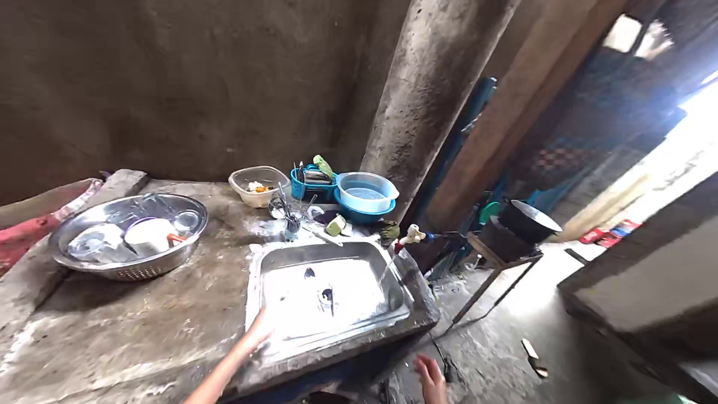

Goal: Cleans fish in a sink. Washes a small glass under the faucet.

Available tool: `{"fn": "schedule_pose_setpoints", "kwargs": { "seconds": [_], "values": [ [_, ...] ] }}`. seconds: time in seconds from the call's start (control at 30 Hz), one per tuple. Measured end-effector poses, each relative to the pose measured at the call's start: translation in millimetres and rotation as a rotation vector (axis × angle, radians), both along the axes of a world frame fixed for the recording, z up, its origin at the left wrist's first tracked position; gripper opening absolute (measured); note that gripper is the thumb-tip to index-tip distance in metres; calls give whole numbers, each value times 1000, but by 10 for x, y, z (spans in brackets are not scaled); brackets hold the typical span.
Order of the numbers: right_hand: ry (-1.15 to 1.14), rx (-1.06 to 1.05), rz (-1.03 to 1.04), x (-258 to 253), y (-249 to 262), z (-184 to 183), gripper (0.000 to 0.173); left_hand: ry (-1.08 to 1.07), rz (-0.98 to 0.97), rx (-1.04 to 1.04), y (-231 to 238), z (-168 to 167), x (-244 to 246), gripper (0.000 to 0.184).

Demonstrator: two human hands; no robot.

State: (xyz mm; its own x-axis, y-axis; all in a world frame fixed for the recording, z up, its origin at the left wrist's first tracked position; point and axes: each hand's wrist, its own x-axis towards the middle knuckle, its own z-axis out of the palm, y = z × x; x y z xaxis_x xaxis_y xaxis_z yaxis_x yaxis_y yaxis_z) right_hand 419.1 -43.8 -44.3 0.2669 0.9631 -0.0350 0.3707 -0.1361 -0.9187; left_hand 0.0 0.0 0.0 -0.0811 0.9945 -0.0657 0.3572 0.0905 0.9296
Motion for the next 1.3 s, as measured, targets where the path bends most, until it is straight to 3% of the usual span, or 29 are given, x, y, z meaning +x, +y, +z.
{"fn": "schedule_pose_setpoints", "kwargs": {
  "seconds": [0.07,0.17,0.23,0.3,0.37,0.47,0.57,0.6,0.7,0.77,0.87,0.93,1.07,1.17,1.27,1.3],
  "values": [
    [3,43,75,-242,620,255,31,-4,142,112,709,19,-192,52],
    [90,13,139,-506,1298,449,33,39,359,133,1687,36,-362,99],
    [185,-41,145,-583,1693,503,33,60,482,106,2230,21,-431,118],
    [240,-56,126,-636,2069,563,33,137,504,65,2641,64,-473,119],
    [265,-73,118,-690,2362,607,32,173,516,-1,2857,106,-444,107],
    [228,-136,197,-794,2639,638,29,198,504,-38,2862,72,-327,94],
    [151,-93,378,-986,2693,605,34,124,395,28,2480,-20,18,92],
    [166,-73,439,-1074,2684,574,44,78,344,35,2319,-62,198,92],
    [208,-80,646,-1310,2705,452,103,-32,146,-26,1928,-311,795,90],
    [145,-159,713,-1448,2684,361,116,-72,58,-130,1696,-486,1178,82],
    [-153,-240,694,-1494,2609,188,105,-33,54,-159,1430,-678,1694,62],
    [-151,-192,638,-1468,2510,168,101,28,35,-121,1353,-702,1865,69],
    [137,-88,442,-1427,2457,147,66,95,-94,-163,1365,-643,1892,86],
    [434,-95,92,-1386,2644,146,51,80,-98,-253,1398,-545,1870,98],
    [765,-90,-209,-1244,2906,240,9,81,-17,-289,1399,-603,1826,98],
    [910,-107,-248,-1189,2972,306,14,70,12,-285,1384,-623,1783,101]
  ]
}}
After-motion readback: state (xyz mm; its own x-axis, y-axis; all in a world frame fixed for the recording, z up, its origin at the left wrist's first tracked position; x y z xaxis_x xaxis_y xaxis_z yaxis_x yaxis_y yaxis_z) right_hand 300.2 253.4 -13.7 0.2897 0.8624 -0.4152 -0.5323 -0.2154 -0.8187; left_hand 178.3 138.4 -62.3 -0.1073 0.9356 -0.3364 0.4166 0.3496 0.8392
